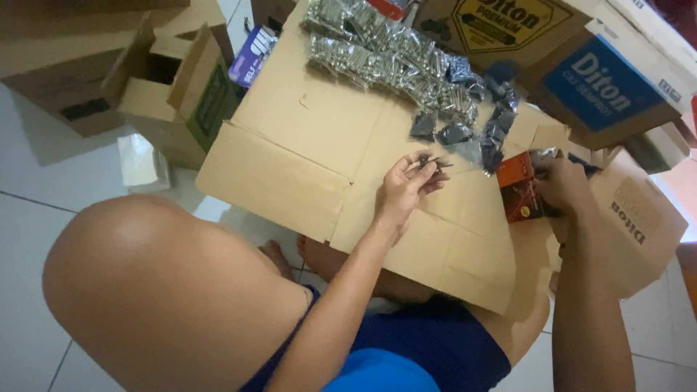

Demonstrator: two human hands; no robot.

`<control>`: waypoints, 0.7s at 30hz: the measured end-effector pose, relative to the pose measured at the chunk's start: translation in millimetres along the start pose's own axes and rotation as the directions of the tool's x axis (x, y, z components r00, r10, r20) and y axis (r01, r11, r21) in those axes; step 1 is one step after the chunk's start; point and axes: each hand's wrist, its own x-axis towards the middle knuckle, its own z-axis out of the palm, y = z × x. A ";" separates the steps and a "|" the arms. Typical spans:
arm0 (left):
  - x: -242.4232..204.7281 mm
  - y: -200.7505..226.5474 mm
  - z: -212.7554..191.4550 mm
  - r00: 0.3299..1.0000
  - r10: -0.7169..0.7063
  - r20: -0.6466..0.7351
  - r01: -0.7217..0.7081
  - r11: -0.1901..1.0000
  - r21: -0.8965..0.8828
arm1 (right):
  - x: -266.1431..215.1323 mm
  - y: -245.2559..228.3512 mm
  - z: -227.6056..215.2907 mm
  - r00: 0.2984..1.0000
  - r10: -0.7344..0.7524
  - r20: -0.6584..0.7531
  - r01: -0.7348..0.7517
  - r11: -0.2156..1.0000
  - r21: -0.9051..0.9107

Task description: Sorting and packing small plastic bags of bolts and loose bolts into a small box on the floor.

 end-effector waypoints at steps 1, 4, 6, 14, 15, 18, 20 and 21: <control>-2.5 -0.4 2.7 0.999 -0.012 -0.045 0.014 1.000 0.027 | 3.9 19.3 11.4 0.999 -0.035 0.000 0.035 0.997 0.063; 2.0 1.7 3.4 0.997 -0.003 -0.079 0.007 0.999 0.043 | 14.4 15.8 9.8 0.998 -0.012 0.068 0.007 0.997 0.082; 2.4 0.9 4.7 0.998 -0.016 -0.066 0.018 0.999 0.030 | 9.3 9.2 6.8 0.986 0.081 0.144 -0.087 0.996 0.033; 0.1 3.8 11.2 0.994 -0.029 -0.105 0.036 0.998 0.061 | -59.4 -106.1 -62.4 0.845 0.462 0.270 -0.518 0.578 0.631; -0.5 5.5 11.9 0.995 -0.027 -0.099 0.034 0.997 0.068 | -60.5 -108.8 -63.1 0.846 0.461 0.267 -0.514 0.574 0.638; -2.2 8.3 18.9 0.993 -0.025 -0.115 0.033 0.997 0.071 | -63.1 -110.5 -66.0 0.854 0.425 0.302 -0.506 0.538 0.674; -3.8 13.4 24.7 0.988 -0.039 -0.152 0.051 0.996 0.077 | -59.3 -110.8 -64.7 0.829 0.458 0.322 -0.549 0.551 0.629; -4.3 13.7 26.2 0.988 -0.035 -0.147 0.047 0.996 0.079 | -59.1 -103.9 -61.3 0.831 0.456 0.318 -0.544 0.552 0.632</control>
